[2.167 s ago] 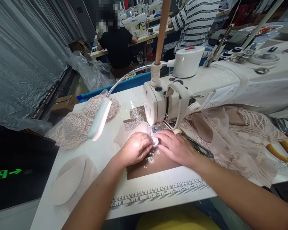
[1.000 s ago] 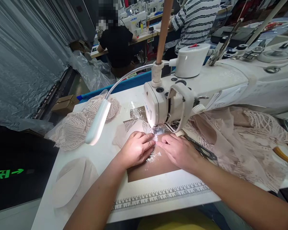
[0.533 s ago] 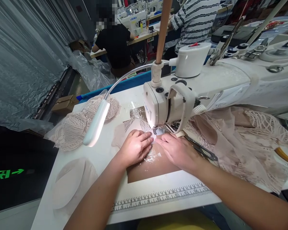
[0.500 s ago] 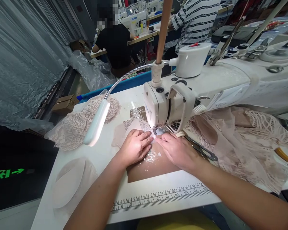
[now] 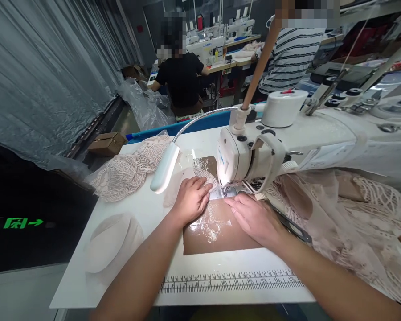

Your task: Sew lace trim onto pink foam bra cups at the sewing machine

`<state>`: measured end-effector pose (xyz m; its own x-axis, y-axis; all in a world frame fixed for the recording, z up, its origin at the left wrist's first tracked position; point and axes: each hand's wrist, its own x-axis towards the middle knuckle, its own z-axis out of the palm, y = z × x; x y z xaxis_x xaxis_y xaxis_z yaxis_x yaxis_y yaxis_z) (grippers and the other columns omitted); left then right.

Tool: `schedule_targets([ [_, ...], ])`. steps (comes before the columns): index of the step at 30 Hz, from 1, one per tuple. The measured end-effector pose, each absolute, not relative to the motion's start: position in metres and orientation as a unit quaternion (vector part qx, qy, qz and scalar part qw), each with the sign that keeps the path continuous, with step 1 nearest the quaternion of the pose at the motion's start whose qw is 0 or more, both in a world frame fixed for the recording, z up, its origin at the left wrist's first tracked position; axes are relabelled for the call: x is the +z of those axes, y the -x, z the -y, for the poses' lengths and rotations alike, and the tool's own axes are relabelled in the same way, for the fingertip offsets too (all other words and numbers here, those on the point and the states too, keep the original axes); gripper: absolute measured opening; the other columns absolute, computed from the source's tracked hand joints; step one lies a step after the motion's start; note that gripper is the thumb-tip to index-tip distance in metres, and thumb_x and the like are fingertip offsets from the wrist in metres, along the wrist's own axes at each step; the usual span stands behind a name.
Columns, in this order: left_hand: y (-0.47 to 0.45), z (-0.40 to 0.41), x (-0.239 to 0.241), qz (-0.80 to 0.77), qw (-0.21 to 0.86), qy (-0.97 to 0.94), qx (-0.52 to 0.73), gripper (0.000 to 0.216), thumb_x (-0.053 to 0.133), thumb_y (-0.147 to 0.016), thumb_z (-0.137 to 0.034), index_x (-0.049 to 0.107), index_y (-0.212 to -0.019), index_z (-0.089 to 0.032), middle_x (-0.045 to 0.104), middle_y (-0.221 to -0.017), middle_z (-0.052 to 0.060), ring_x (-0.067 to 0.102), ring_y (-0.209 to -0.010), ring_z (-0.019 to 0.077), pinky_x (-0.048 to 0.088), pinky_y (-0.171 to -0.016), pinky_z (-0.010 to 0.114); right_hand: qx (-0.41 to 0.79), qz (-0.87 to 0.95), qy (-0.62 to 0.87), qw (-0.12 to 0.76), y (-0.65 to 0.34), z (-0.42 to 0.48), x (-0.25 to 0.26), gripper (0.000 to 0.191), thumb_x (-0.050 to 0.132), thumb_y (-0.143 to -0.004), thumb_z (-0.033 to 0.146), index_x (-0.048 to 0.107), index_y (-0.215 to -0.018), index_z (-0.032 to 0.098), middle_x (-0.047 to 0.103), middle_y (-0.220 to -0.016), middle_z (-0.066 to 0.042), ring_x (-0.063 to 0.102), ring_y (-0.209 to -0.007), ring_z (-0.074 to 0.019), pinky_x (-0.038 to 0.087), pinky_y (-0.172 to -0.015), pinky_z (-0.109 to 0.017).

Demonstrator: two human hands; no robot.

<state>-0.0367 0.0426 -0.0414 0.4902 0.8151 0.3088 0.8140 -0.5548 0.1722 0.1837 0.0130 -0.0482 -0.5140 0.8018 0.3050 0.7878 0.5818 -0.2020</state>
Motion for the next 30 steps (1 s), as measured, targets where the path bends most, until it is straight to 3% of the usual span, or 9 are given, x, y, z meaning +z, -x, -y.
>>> schedule_targets([
  [11, 0.045, -0.042, -0.032, -0.609, 0.006, -0.782, 0.133, 0.036, 0.040, -0.092, -0.028, 0.056, -0.123, -0.018, 0.051, -0.135, 0.012, 0.042, -0.125, 0.0323, 0.038, -0.097, 0.053, 0.012, 0.877, 0.439, 0.198, -0.185, -0.014, -0.048, 0.035, 0.039, -0.087, 0.015, 0.069, -0.106, 0.019, 0.064, -0.078, -0.004, 0.060, -0.069, -0.0174, 0.046, -0.064, -0.030],
  [16, 0.064, -0.023, 0.012, -0.601, 0.022, -0.792, 0.102, 0.050, 0.051, -0.086, -0.043, 0.048, -0.131, -0.019, 0.048, -0.136, 0.016, 0.047, -0.122, 0.0325, 0.043, -0.094, 0.048, 0.021, 0.877, 0.432, 0.211, -0.187, -0.014, -0.049, 0.035, 0.040, -0.087, 0.015, 0.068, -0.107, 0.019, 0.065, -0.083, -0.006, 0.062, -0.074, -0.0190, 0.050, -0.066, -0.032],
  [21, 0.136, 0.036, 0.051, -0.696, -0.031, -0.715, 0.061, 0.055, 0.039, -0.090, -0.049, 0.044, -0.133, -0.015, 0.045, -0.140, 0.016, 0.039, -0.130, 0.0313, 0.033, -0.105, 0.048, 0.022, 0.884, 0.414, 0.218, -0.191, -0.014, -0.051, 0.036, 0.038, -0.088, 0.015, 0.068, -0.108, 0.016, 0.065, -0.083, -0.007, 0.063, -0.076, -0.0200, 0.052, -0.067, -0.033],
  [26, 0.219, 0.123, 0.000, -0.873, -0.019, -0.488, 0.007, 0.061, 0.038, -0.084, -0.054, 0.051, -0.118, -0.005, 0.049, -0.131, 0.024, 0.041, -0.125, 0.0413, 0.038, -0.096, 0.055, 0.022, 0.883, 0.407, 0.231, -0.190, -0.013, -0.050, 0.037, 0.038, -0.086, 0.012, 0.068, -0.108, 0.016, 0.064, -0.081, -0.006, 0.063, -0.074, -0.0190, 0.052, -0.064, -0.031],
  [30, 0.228, 0.170, -0.044, -0.853, -0.018, -0.492, 0.176, 0.036, 0.031, -0.088, -0.041, 0.052, -0.108, -0.018, 0.049, -0.135, 0.013, 0.044, -0.127, 0.0297, 0.038, -0.103, 0.046, 0.039, 0.879, 0.392, 0.267, -0.186, -0.009, -0.047, 0.032, 0.039, -0.089, 0.016, 0.068, -0.103, 0.018, 0.065, -0.080, -0.005, 0.063, -0.073, -0.0179, 0.051, -0.062, -0.030],
])
